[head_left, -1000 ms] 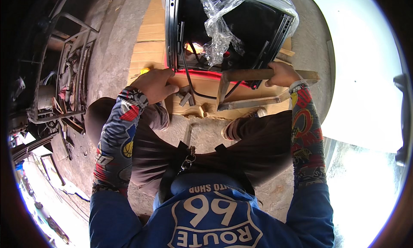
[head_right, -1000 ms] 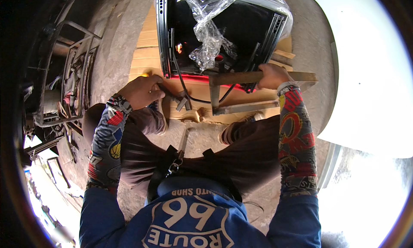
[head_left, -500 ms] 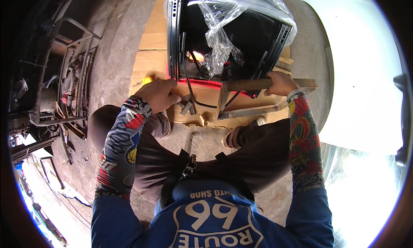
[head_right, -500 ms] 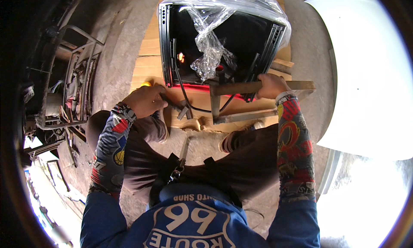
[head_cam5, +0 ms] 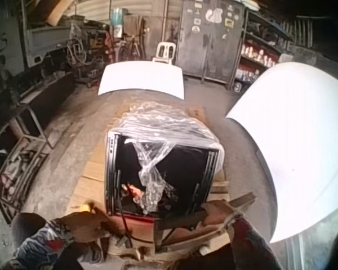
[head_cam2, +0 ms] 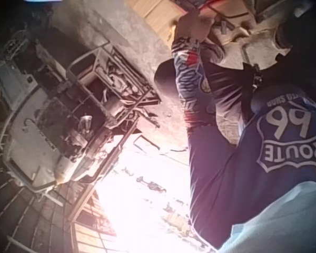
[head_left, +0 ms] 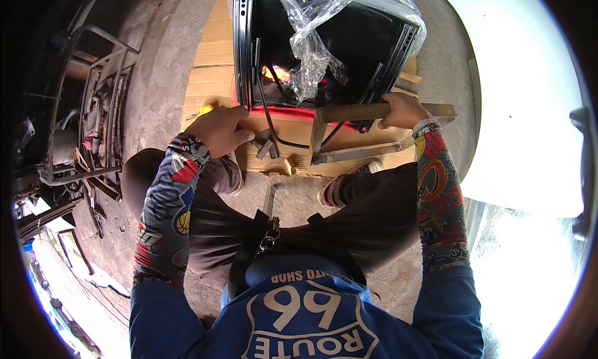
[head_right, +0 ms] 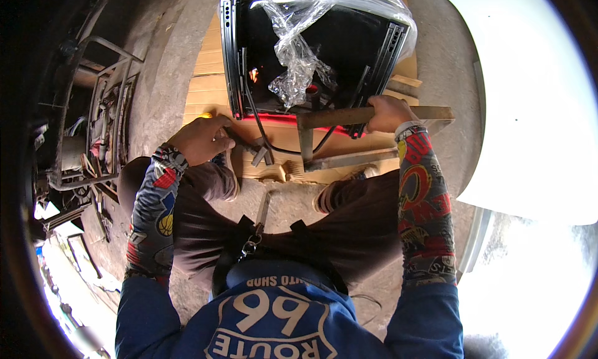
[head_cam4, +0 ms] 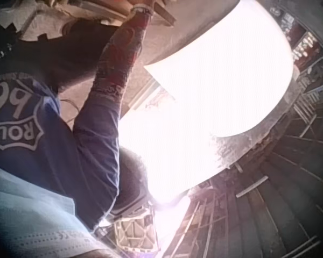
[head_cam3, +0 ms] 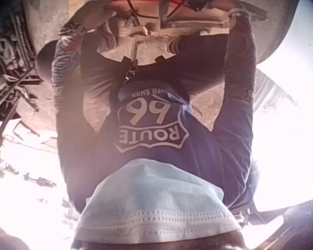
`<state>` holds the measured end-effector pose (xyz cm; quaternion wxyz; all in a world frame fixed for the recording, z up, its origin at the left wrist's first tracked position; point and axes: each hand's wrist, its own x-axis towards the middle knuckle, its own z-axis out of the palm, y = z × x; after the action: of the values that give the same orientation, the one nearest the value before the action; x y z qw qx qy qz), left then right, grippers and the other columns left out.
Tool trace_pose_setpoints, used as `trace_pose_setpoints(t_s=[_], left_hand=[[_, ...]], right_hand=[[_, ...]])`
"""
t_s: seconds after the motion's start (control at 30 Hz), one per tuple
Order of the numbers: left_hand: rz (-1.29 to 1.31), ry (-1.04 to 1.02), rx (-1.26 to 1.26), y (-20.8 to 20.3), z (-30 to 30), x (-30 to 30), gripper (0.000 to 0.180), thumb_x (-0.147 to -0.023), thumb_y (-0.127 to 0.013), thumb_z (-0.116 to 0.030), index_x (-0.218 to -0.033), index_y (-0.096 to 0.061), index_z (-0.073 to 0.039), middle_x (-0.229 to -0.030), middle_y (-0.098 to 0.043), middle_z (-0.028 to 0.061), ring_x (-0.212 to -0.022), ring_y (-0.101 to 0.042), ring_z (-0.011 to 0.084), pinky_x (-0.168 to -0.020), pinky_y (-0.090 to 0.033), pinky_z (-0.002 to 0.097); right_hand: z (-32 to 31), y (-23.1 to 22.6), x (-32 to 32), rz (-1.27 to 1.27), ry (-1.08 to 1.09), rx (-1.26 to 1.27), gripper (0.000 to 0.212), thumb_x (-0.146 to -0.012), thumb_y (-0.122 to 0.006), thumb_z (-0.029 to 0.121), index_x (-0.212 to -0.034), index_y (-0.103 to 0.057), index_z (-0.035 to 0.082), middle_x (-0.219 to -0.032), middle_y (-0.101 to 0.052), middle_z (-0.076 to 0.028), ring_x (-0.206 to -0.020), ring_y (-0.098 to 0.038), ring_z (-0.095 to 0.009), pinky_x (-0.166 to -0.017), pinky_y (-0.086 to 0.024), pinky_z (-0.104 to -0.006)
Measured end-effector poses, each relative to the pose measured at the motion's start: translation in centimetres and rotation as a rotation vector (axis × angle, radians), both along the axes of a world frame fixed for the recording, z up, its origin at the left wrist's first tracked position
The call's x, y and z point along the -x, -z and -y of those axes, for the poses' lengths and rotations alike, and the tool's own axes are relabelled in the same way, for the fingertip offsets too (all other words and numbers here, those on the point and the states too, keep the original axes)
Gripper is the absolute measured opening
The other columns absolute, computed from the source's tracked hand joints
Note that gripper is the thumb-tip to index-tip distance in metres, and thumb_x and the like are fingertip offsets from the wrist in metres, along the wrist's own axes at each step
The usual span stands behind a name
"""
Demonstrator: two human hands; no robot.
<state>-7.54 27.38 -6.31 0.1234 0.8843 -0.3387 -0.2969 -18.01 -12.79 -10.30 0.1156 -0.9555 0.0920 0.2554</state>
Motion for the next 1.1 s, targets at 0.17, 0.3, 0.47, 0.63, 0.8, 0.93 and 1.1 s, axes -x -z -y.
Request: trace_pose_setpoints(t_s=[0.17,0.3,0.47,0.63,0.8,0.93,1.1], left_hand=[[0.009,0.008,-0.04,0.1,-0.1,0.0,0.04,-0.092,-0.064,-0.023,-0.123,-0.057,0.001,-0.099,-0.07,0.0196,-0.095,-0.069,0.0328,-0.085,-0.052,0.0393],[0.029,0.012,0.106,0.2,-0.2,0.0,0.03,-0.092,-0.061,-0.024,-0.113,-0.065,-0.002,-0.104,-0.07,0.019,-0.099,-0.066,0.0362,-0.088,-0.052,0.0427],[-0.138,0.003,0.261,-0.6,0.6,0.2,0.022,-0.093,-0.057,-0.01,-0.109,-0.069,0.001,-0.102,-0.071,0.016,-0.095,-0.069,0.0257,-0.085,-0.053,0.0346],[-0.557,0.075,0.316,-2.0,1.5,0.6,0.022,-0.091,-0.056,-0.004,-0.107,-0.069,0.002,-0.098,-0.07,0.012,-0.088,-0.066,0.0172,-0.082,-0.052,0.0309],[-0.593,0.01,0.529,-3.0,2.1,0.8,0.021,-0.095,-0.054,-0.003,-0.108,-0.069,0.001,-0.095,-0.069,0.0085,-0.084,-0.064,0.0139,-0.078,-0.052,0.0289],[-0.692,-0.169,0.928,-4.3,1.6,1.3,0.027,-0.101,-0.056,-0.018,-0.119,-0.068,-0.001,-0.082,-0.067,0.0034,-0.074,-0.061,0.0074,-0.068,-0.051,0.0224],[-0.612,-0.216,1.025,-5.2,1.7,1.3,0.032,-0.101,-0.056,-0.023,-0.118,-0.066,0.002,-0.078,-0.065,0.0056,-0.069,-0.059,0.0087,-0.06,-0.047,0.0227]], right_hand=[[0.0,-0.1,-0.1,-0.025,0.018,-0.018,0.071,-0.061,-0.084,0.025,-0.123,-0.06,-0.001,-0.113,-0.066,-0.021,-0.11,-0.062,-0.035,-0.095,-0.047,-0.0394],[0.2,0.2,0.0,0.009,0.008,-0.023,0.065,-0.06,-0.083,0.026,-0.116,-0.063,0.001,-0.11,-0.067,-0.02,-0.108,-0.062,-0.035,-0.094,-0.047,-0.041],[0.3,0.7,0.2,0.08,-0.009,-0.012,0.051,-0.059,-0.081,0.029,-0.103,-0.068,0.005,-0.105,-0.069,-0.019,-0.105,-0.064,-0.036,-0.091,-0.048,-0.0439],[0.4,0.6,-0.2,-0.011,-0.01,-0.009,0.069,-0.06,-0.083,0.027,-0.119,-0.062,0.0,-0.111,-0.067,-0.021,-0.108,-0.062,-0.035,-0.093,-0.047,-0.0398],[0.4,0.4,-0.1,0.01,0.004,-0.026,0.067,-0.06,-0.083,0.027,-0.117,-0.062,0.001,-0.109,-0.067,-0.021,-0.107,-0.063,-0.036,-0.092,-0.048,-0.0404],[0.4,0.5,-0.1,0.02,-0.011,-0.013,0.067,-0.06,-0.082,0.027,-0.118,-0.062,0.001,-0.109,-0.067,-0.021,-0.106,-0.063,-0.036,-0.092,-0.048,-0.0408],[0.2,0.6,-0.2,0.043,0.006,0.011,0.054,-0.06,-0.08,0.029,-0.107,-0.067,0.006,-0.108,-0.068,-0.018,-0.108,-0.062,-0.035,-0.092,-0.047,-0.0439]])
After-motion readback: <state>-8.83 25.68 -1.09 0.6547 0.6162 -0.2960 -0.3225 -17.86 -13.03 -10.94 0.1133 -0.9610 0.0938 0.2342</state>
